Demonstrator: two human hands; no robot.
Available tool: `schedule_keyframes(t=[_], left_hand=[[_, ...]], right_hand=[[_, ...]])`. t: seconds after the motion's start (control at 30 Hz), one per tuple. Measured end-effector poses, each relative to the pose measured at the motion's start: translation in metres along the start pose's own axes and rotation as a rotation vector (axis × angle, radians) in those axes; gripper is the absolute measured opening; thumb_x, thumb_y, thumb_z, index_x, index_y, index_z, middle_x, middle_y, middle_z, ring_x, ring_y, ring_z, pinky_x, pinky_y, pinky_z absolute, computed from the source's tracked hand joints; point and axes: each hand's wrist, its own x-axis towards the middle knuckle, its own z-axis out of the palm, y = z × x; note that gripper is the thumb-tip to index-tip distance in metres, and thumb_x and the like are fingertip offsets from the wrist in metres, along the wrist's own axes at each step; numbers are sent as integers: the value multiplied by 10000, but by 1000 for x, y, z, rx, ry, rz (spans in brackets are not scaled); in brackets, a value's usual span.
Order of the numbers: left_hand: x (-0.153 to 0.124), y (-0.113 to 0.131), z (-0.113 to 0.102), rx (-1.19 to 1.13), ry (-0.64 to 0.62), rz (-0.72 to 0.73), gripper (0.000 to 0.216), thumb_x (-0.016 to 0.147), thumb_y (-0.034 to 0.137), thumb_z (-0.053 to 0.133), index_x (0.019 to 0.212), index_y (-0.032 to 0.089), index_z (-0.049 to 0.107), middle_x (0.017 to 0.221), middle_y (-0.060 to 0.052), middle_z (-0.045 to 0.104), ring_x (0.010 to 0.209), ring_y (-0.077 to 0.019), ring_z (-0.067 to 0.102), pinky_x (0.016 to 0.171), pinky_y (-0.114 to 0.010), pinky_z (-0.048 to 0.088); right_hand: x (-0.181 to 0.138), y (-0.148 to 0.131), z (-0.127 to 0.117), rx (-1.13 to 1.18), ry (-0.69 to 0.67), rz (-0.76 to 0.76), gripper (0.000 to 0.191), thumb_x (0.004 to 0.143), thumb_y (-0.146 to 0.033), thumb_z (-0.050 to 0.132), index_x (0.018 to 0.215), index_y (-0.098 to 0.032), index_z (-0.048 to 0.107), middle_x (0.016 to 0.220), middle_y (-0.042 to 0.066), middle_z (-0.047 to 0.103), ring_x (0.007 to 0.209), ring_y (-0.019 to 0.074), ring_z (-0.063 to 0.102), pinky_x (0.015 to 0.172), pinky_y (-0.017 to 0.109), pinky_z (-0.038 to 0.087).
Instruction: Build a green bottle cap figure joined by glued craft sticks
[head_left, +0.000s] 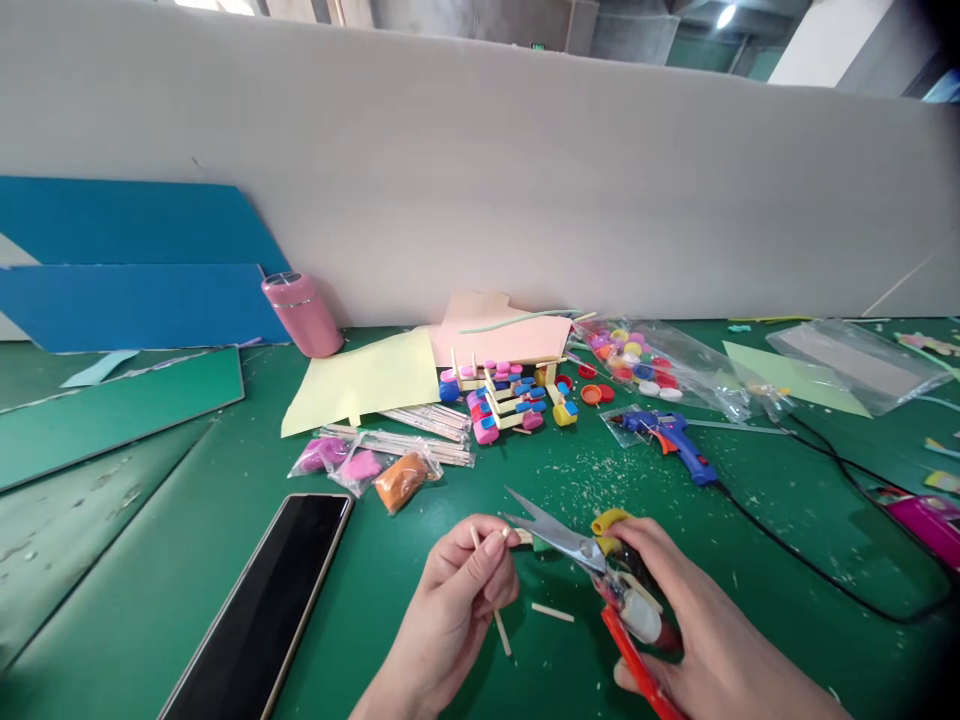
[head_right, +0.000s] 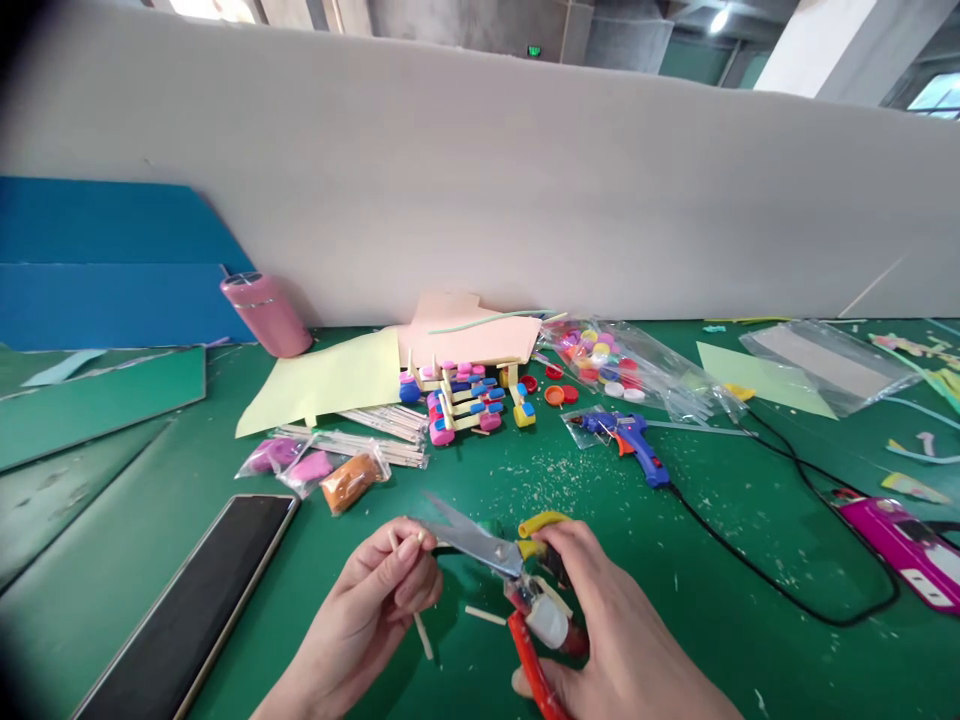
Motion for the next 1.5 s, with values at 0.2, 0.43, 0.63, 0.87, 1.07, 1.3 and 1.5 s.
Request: schedule_keyframes(t=[0.2,0.43,0.63,0.87,1.07,1.3,1.5], left_hand=[[-4,-3,0,6,32,7,137,769,294,626,786,160,646,482,65,361,464,-60,250,485,-225,190],[-4,-4,0,71,73,26,141,749,297,649,785,162,650,522,54,389,497,-66,307,507,-221,235],[-4,-4,-1,152,87,49,152,751,317,643,788,169,645,535,52,402,508,-69,324,503,-211,245],[-4,-4,0,297,124,85,171,750,343,640,769,173,639,550,44,435,542,-77,363,514,-200,276],[-4,-3,0,357,156,101,183,752,343,634,763,160,638,570,28,460,557,-89,373,515,-202,297],[-5,-3,-2,467,153,139,187,777,313,608,688,150,630,586,17,477,565,-98,376,506,-205,300],[-6,-3,-5,542,91,154,189,819,283,556,687,159,609,619,10,504,583,-103,395,528,-212,313]], right_hand=[[-5,5,8,-53,-35,14,777,615,-239,646,1306,-184,296,1388,153,314,1195,338,422,911,408,454],[-4,2,9,-52,-32,-6,753,608,-262,649,1288,-145,348,1353,170,371,1185,336,436,897,380,468],[-2,-2,9,-21,-32,-22,741,598,-249,648,1274,-152,363,1342,163,385,1179,327,443,906,377,458],[-1,-6,8,15,-77,23,746,606,-246,638,1281,-124,345,1350,170,363,1196,306,422,937,367,426],[0,-10,6,88,-70,18,679,595,-214,644,1229,-176,405,1269,134,465,1109,284,510,858,314,480],[-3,-8,5,105,-97,74,713,601,-226,646,1260,-183,380,1262,136,474,1148,304,464,876,338,459],[1,-26,-8,140,-182,74,357,654,-248,608,989,-225,486,871,43,609,768,208,613,636,255,498]])
